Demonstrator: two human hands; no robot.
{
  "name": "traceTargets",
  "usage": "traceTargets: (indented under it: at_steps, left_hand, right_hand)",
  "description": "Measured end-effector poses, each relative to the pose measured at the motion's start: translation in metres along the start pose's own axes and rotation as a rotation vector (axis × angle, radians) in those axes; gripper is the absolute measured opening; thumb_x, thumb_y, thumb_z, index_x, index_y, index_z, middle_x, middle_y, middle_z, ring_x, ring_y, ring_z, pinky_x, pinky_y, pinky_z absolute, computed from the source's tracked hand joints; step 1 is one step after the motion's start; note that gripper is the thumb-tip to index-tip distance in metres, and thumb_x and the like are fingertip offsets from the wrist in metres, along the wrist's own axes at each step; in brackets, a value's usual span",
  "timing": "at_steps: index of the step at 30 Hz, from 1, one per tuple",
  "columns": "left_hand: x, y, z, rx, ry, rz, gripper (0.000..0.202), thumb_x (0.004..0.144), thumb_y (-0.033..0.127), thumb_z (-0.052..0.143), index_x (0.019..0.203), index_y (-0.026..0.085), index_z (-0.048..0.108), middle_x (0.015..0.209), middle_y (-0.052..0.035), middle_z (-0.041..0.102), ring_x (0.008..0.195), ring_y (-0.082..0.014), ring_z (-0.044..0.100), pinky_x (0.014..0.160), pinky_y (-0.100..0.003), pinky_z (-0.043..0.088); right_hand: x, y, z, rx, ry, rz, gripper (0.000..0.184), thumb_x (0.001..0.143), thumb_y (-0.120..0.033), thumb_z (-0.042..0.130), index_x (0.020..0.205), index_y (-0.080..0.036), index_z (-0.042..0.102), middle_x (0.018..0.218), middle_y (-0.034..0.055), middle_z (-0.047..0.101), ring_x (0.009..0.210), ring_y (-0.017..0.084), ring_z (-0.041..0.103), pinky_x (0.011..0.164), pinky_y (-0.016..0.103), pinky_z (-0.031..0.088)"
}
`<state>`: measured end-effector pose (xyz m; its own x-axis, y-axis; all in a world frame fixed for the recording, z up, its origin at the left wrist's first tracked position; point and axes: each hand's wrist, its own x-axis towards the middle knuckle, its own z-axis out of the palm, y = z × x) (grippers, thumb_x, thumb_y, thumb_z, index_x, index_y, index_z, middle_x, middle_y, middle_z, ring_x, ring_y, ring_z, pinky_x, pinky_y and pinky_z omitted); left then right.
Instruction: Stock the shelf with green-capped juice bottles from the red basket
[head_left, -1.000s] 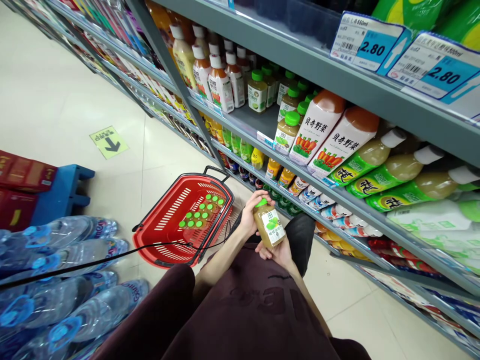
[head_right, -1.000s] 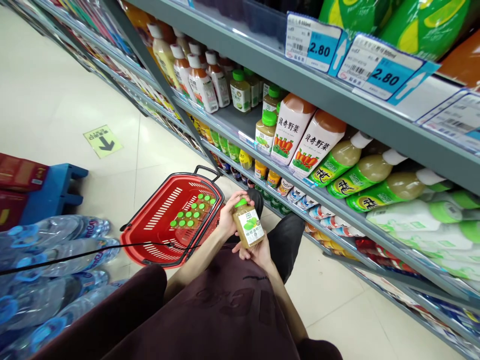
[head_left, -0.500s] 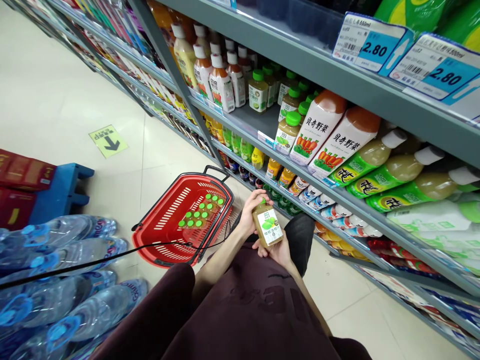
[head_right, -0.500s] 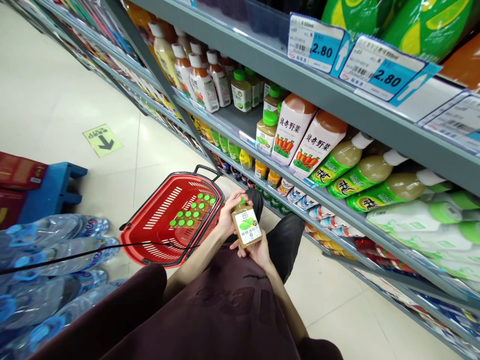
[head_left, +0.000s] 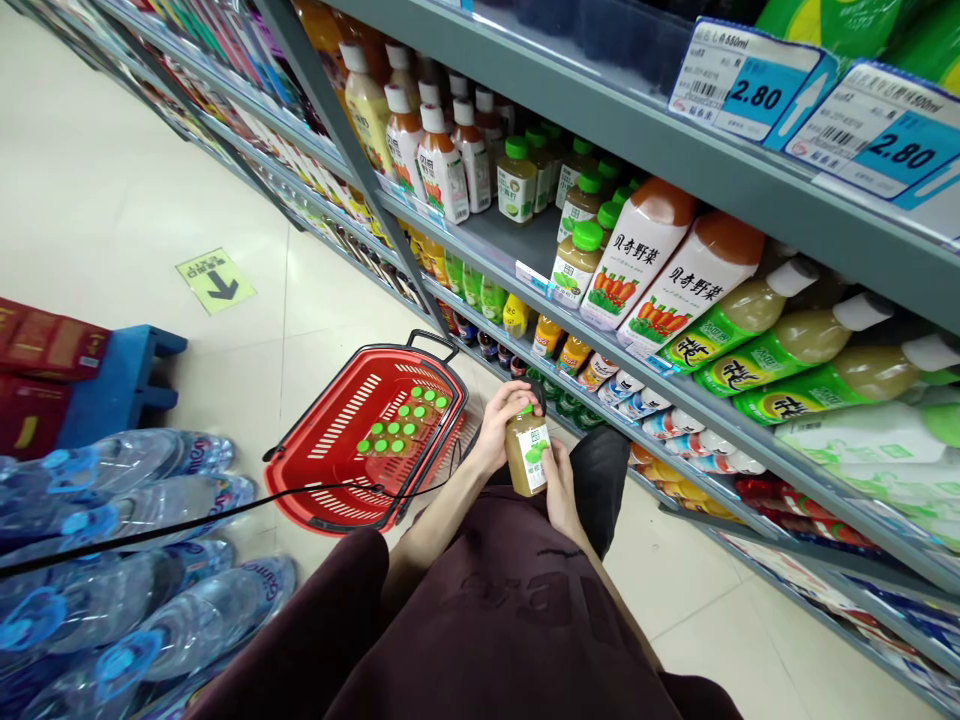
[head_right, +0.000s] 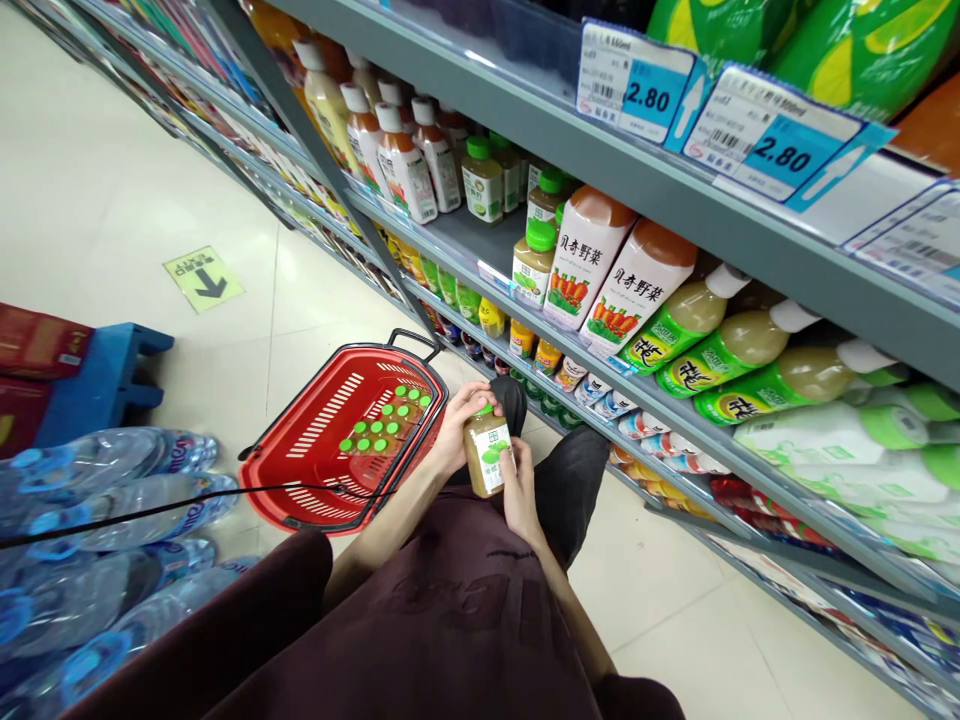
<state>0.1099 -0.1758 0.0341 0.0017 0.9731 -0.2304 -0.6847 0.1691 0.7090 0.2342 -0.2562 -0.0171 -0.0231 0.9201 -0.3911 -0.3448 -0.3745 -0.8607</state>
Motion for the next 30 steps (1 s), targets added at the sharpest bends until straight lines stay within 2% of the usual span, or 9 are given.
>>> traceTargets:
  at_steps: [2,5,11,13,16,19,22,25,30]
  left_hand:
    - [0.000,-0.001,0.001,0.019,0.026,0.001,0.029,0.074,0.025,0.084,0.097,0.017,0.067,0.082,-0.0002,0.067,0.072,-0.0142,0.067,0.068,-0.026,0.052]
    - [0.001,-0.004,0.002,0.054,0.061,0.005,0.027,0.074,0.025,0.084,0.094,0.017,0.068,0.082,-0.0007,0.069,0.073,-0.0137,0.066,0.070,-0.025,0.052]
    - [-0.001,-0.005,0.004,0.153,0.055,0.029,0.026,0.075,0.027,0.085,0.094,0.017,0.071,0.085,-0.0019,0.071,0.075,-0.0143,0.068,0.073,-0.026,0.053]
    - [-0.001,-0.004,0.005,0.165,0.038,0.036,0.026,0.076,0.028,0.085,0.094,0.017,0.071,0.087,-0.0027,0.072,0.077,-0.0149,0.069,0.075,-0.027,0.054]
    - [-0.001,-0.003,0.008,0.189,0.010,0.061,0.025,0.077,0.029,0.084,0.095,0.016,0.072,0.090,-0.0049,0.074,0.081,-0.0169,0.071,0.078,-0.028,0.055]
    - [-0.002,-0.003,0.012,0.193,-0.034,0.069,0.026,0.078,0.030,0.084,0.096,0.016,0.072,0.093,-0.0063,0.075,0.085,-0.0194,0.072,0.081,-0.031,0.056]
    - [-0.004,-0.004,0.016,0.207,-0.090,0.052,0.026,0.079,0.031,0.084,0.097,0.016,0.072,0.096,-0.0073,0.075,0.086,-0.0212,0.073,0.079,-0.032,0.057]
    - [-0.005,-0.006,0.018,0.238,-0.121,0.057,0.024,0.081,0.030,0.082,0.097,0.016,0.072,0.097,-0.0078,0.076,0.087,-0.0215,0.073,0.080,-0.033,0.057]
    - [-0.007,-0.006,0.018,0.256,-0.137,0.070,0.021,0.083,0.029,0.080,0.097,0.017,0.072,0.096,-0.0077,0.075,0.088,-0.0210,0.072,0.083,-0.034,0.057]
  right_hand:
    - [-0.006,-0.008,0.001,-0.188,0.041,-0.130,0.056,0.077,-0.045,0.081,0.124,-0.023,0.061,0.121,0.0070,0.070,0.109,0.024,0.066,0.094,0.036,0.054]
    - [-0.011,-0.017,0.004,-0.325,0.033,-0.206,0.073,0.066,-0.037,0.091,0.129,-0.023,0.058,0.123,0.0093,0.068,0.109,0.027,0.065,0.098,0.042,0.054]
    - [-0.010,-0.018,0.002,-0.221,-0.009,-0.211,0.066,0.073,-0.032,0.087,0.132,-0.024,0.060,0.130,0.0090,0.068,0.118,0.028,0.065,0.104,0.044,0.052]
    - [-0.010,-0.018,0.000,-0.129,-0.013,-0.185,0.067,0.073,-0.031,0.087,0.133,-0.024,0.060,0.127,0.0081,0.070,0.115,0.027,0.067,0.099,0.040,0.055]
    - [-0.010,-0.019,-0.002,0.052,-0.035,-0.091,0.063,0.076,-0.037,0.083,0.133,-0.025,0.059,0.119,0.0072,0.073,0.096,0.025,0.073,0.072,0.033,0.060]
    - [-0.008,-0.019,-0.001,0.266,-0.105,0.057,0.050,0.085,-0.054,0.065,0.122,-0.020,0.065,0.102,0.0087,0.077,0.070,0.023,0.072,0.050,0.030,0.053]
    - [-0.007,-0.018,-0.001,0.381,-0.178,0.170,0.057,0.089,-0.065,0.045,0.110,-0.017,0.069,0.085,0.0101,0.078,0.053,0.021,0.064,0.047,0.032,0.048]
    - [-0.006,-0.015,-0.004,0.368,-0.230,0.253,0.064,0.089,-0.069,0.034,0.102,-0.018,0.069,0.077,0.0109,0.077,0.039,0.018,0.052,0.044,0.032,0.041]
    - [-0.006,-0.009,-0.010,0.398,-0.309,0.326,0.068,0.087,-0.073,0.033,0.091,-0.017,0.070,0.070,0.0125,0.075,0.033,0.015,0.044,0.042,0.031,0.035]
